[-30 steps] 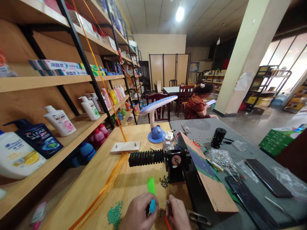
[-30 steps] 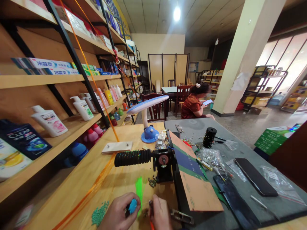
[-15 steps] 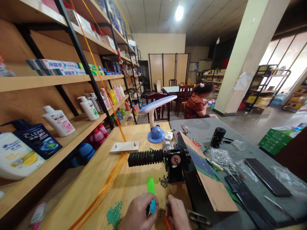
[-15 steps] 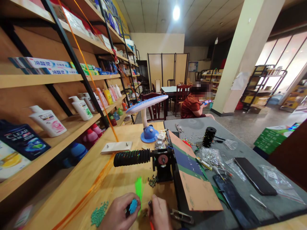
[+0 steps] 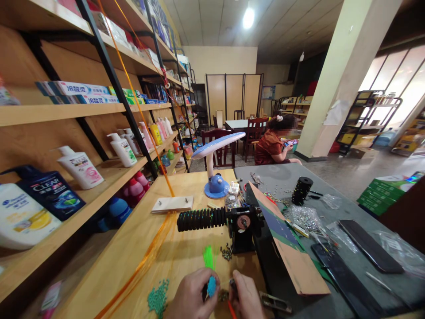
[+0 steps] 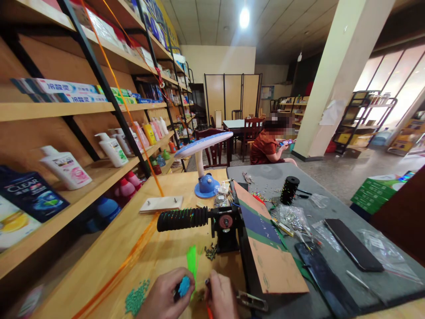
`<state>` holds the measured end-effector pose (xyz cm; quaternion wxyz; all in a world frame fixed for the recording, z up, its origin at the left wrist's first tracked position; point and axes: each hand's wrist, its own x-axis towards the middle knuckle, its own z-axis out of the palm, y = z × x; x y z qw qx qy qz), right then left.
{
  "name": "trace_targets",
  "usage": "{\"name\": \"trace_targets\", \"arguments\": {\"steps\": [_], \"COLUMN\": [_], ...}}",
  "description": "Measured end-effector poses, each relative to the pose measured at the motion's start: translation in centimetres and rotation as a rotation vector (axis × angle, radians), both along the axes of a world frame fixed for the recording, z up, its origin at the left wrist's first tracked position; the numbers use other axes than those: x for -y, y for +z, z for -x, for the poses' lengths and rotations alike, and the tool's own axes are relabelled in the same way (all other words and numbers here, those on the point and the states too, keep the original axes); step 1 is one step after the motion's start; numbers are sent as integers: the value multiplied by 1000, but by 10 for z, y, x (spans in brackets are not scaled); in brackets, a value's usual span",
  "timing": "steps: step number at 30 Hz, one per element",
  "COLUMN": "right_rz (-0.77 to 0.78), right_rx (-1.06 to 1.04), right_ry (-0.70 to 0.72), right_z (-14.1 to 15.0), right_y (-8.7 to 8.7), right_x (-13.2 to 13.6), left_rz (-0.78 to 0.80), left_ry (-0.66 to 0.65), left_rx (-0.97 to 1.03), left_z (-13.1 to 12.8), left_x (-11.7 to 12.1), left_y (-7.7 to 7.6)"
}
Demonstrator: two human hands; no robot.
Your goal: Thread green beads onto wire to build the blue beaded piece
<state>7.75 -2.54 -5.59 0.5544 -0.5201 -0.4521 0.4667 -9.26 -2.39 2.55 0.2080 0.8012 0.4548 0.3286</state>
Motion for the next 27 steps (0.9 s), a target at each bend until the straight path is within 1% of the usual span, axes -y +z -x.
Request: {"name": "trace_targets", "arguments": {"steps": [1,3,5,6,8,9,10,11,12,13,14,16,17,18,19,20,21,23,27], "right_rz": [4,5,-26,-69,-145,-172,-197,-220,-246,-272,-292,-292,-266,-209,-139,-80,-44,0,4], "right_rx": [50,256,562,723,1041,1162,1246,1288,1281,1227,1128,819,630,425,221,60,-49,-162,-169], "right_ry": [10,3,-38,-65,-104,-138,-159,-182,-194,-187,-163,-63,-2,43,20,-4,-14,-27,-16], "right_z": [-2,-11,-27,-37,-58,-67,-75,-80,-83,-82,-77,-59,-46,-32,-19,-7,4,17,20], "right_y": [2,6,8,8,6,5,4,3,3,4,6,12,14,17,18,20,21,23,29], "right_x": [-1,-3,-6,-7,-9,-10,-10,-11,-10,-10,-8,-5,-4,-2,-1,-1,-1,-1,-3], "left_rz": [4,17,47,70,122,147,169,186,202,220,238,274,286,292,292,289,285,288,334], "left_ry": [3,9,21,29,53,77,110,146,184,222,250,281,292,301,309,316,321,327,314], "left_rx": [10,22,36,48,94,129,171,217,261,299,333,392,419,442,459,471,478,486,505], "left_z": [0,1,1,2,2,2,1,0,-1,-2,-4,-7,-8,-9,-10,-11,-12,-12,-12], "left_x": [0,0,0,1,1,2,3,3,4,5,6,7,8,9,9,10,10,11,12], "left_y": [0,1,1,1,-3,-6,-10,-14,-17,-20,-22,-24,-24,-24,-24,-25,-25,-27,-31]}}
